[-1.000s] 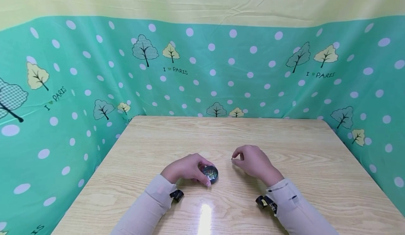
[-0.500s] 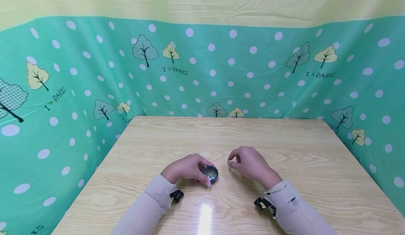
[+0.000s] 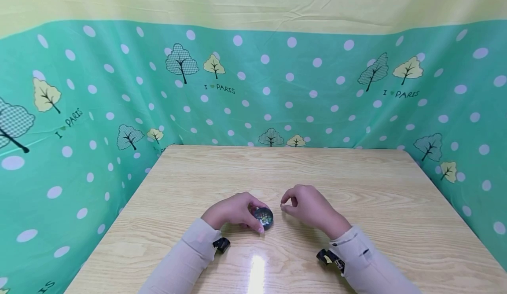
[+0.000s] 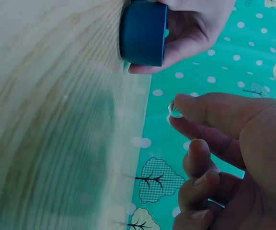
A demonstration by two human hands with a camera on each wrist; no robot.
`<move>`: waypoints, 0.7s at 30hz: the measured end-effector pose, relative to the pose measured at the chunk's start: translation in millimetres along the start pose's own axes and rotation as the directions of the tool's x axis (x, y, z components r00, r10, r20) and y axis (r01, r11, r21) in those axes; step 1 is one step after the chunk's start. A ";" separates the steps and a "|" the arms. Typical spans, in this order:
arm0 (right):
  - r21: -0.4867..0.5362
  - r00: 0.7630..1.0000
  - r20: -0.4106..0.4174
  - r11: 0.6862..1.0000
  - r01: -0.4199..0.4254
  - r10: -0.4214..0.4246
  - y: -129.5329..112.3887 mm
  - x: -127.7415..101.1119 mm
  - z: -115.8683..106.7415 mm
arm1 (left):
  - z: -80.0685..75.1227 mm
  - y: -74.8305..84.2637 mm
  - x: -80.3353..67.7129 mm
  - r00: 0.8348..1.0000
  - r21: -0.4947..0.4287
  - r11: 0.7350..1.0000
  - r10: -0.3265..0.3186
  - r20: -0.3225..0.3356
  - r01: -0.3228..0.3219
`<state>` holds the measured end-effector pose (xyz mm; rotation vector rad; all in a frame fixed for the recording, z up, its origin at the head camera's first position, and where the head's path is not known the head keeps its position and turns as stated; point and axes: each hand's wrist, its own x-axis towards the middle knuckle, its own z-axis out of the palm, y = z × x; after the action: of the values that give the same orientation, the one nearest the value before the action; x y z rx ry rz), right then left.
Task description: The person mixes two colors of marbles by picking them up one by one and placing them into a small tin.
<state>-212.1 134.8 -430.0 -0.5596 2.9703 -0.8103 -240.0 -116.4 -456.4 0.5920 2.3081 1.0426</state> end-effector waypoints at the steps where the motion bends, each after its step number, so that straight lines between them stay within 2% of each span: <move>1: 0.004 1.000 0.003 1.000 0.005 -0.005 -0.6 -0.1 0.5 | -0.1 0.1 -0.1 1.000 -0.001 1.000 0.001 0.000 -0.001; 15: -0.021 0.994 0.030 0.994 0.106 -0.106 -2.7 -0.9 7.4 | -0.8 -2.6 1.0 1.000 0.005 1.000 0.009 0.001 -0.009; 21: -0.029 0.993 0.047 0.994 0.110 -0.108 -3.9 -2.2 8.9 | -0.9 -2.3 1.1 1.000 0.014 1.000 0.017 0.006 -0.017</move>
<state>-207.9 128.1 -435.9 -0.7371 2.9382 -0.7477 -241.9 -117.7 -458.0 0.6206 2.3106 1.0316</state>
